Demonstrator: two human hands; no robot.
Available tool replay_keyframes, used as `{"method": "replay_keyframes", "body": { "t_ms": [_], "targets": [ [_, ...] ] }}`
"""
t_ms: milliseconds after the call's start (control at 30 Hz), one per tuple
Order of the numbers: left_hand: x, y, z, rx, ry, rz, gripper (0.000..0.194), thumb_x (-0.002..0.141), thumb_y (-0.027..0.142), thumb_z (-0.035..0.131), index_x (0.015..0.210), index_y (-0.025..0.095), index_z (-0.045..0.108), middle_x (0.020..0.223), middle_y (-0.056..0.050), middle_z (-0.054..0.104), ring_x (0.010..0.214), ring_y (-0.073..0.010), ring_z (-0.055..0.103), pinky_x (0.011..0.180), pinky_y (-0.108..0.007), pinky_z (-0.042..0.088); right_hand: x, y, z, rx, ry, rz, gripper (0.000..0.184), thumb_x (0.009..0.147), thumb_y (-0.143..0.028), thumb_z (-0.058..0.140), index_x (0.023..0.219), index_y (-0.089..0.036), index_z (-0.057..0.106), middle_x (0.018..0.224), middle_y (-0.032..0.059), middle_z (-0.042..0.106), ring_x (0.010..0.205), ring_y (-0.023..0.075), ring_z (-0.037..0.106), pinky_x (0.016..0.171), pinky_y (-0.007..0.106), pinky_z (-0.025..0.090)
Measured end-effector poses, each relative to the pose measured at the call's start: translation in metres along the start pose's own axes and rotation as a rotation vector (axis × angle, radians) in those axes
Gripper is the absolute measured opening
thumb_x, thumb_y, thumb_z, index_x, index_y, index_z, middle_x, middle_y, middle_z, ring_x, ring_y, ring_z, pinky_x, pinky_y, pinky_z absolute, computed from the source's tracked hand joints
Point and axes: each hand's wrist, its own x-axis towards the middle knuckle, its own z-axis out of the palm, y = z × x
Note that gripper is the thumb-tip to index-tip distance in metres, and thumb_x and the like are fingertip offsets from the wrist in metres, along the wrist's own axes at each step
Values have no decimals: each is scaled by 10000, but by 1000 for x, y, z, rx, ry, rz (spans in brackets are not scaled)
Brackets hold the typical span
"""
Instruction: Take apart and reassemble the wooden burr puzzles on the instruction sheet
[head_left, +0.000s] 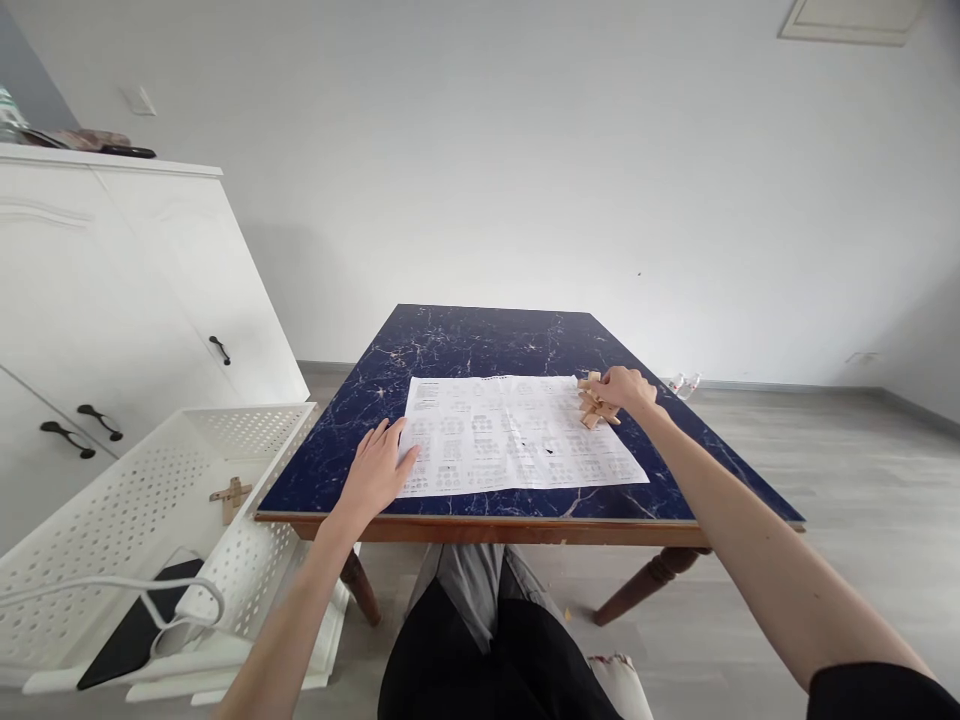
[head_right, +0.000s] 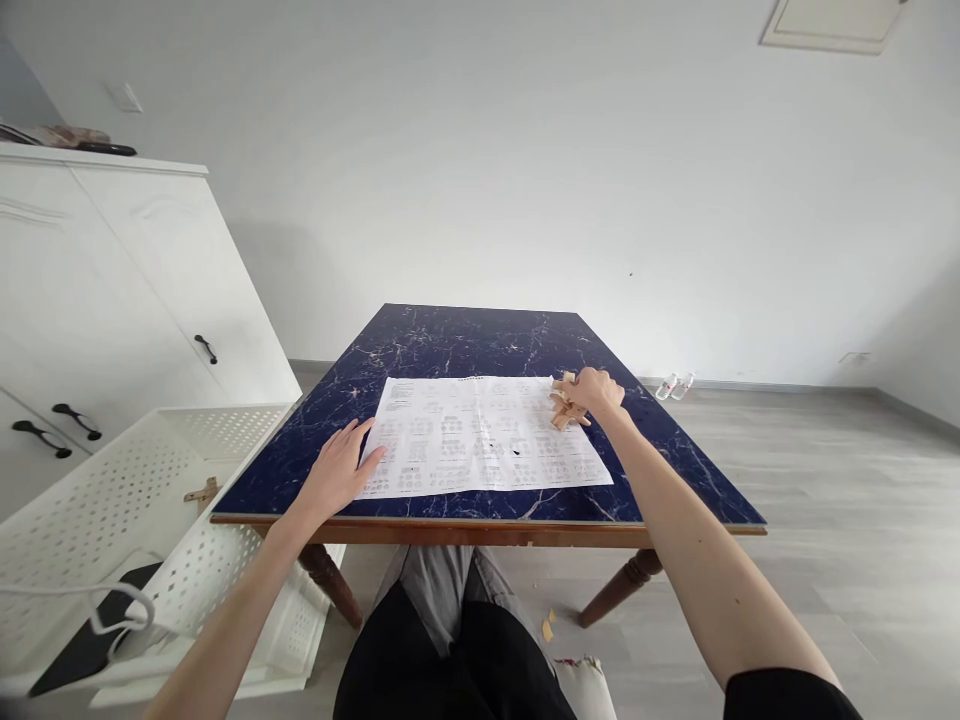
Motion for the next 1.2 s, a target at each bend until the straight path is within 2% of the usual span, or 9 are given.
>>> {"method": "replay_keyframes", "body": {
  "t_ms": [267, 333, 567, 667, 733, 833, 900, 1033, 1200],
  "targets": [
    [-3, -1, 1, -45, 21, -8, 586, 1068, 457, 430, 1549, 129, 499, 1604, -194, 576, 1578, -373, 432, 1301, -571, 316, -21, -23, -11, 64, 120, -153, 296, 1070, -365, 653, 1277, -159, 699, 1258, 153, 732, 1101, 293, 725, 937, 465, 600],
    [-4, 0, 0, -66, 30, -11, 586, 1061, 464, 441, 1542, 136, 505, 1598, -195, 582, 1570, -381, 442, 1294, -582, 326, -32, -32, -18, 125, 146, -253, 256, 1079, -361, 597, 1175, -160, 722, 1110, 169, 782, 1050, 325, 744, 877, 434, 572],
    [-5, 19, -21, -196, 123, 6, 536, 1064, 422, 436, 1498, 126, 546, 1584, -213, 573, 1585, -405, 390, 1307, -615, 276, -106, -67, -19, 355, 33, -709, 205, 1055, -385, 588, 1099, -229, 714, 1051, 100, 821, 932, 267, 772, 781, 360, 578],
    [1, 35, -31, -310, 64, 67, 559, 1067, 546, 488, 1507, 208, 559, 1547, -152, 626, 1467, -350, 563, 1216, -522, 463, -145, -77, -10, 406, -31, -853, 212, 1064, -400, 579, 1118, -239, 705, 1040, 95, 819, 926, 275, 769, 774, 374, 573],
    [7, 48, -34, -394, -28, 142, 662, 986, 613, 643, 1548, 283, 533, 1543, -96, 646, 1389, -309, 646, 1137, -435, 550, -166, -81, -3, 428, -64, -924, 195, 1074, -381, 563, 1111, -240, 692, 1020, 83, 815, 916, 266, 765, 785, 370, 564],
    [15, 66, -33, -678, -235, 219, 924, 845, 575, 834, 1633, 313, 431, 1589, -118, 604, 1396, -339, 645, 1129, -463, 547, -186, -84, 6, 438, -87, -987, 182, 1079, -375, 562, 1145, -243, 669, 1020, 79, 807, 919, 264, 758, 796, 365, 551],
    [17, 75, -31, -791, -291, 219, 914, 794, 543, 887, 1588, 308, 500, 1522, -123, 660, 1375, -352, 657, 1129, -480, 536, -192, -83, 10, 430, -82, -1002, 185, 1088, -374, 548, 1169, -246, 654, 1016, 83, 798, 923, 270, 750, 802, 370, 543],
    [14, 83, -30, -816, -256, 212, 669, 797, 525, 879, 1378, 265, 674, 1322, -92, 770, 1246, -314, 722, 1109, -443, 535, -196, -78, 14, 380, -73, -1007, 171, 1105, -345, 524, 1199, -241, 622, 1036, 90, 785, 929, 270, 740, 788, 362, 526],
    [8, 87, -29, -808, -205, 204, 610, 779, 497, 886, 1305, 254, 697, 1285, -68, 776, 1199, -295, 726, 1082, -406, 540, -197, -77, 15, 245, -93, -1044, 107, 1093, -265, 537, 1139, -217, 620, 1044, 117, 770, 918, 294, 722, 737, 352, 475]
  ]
}}
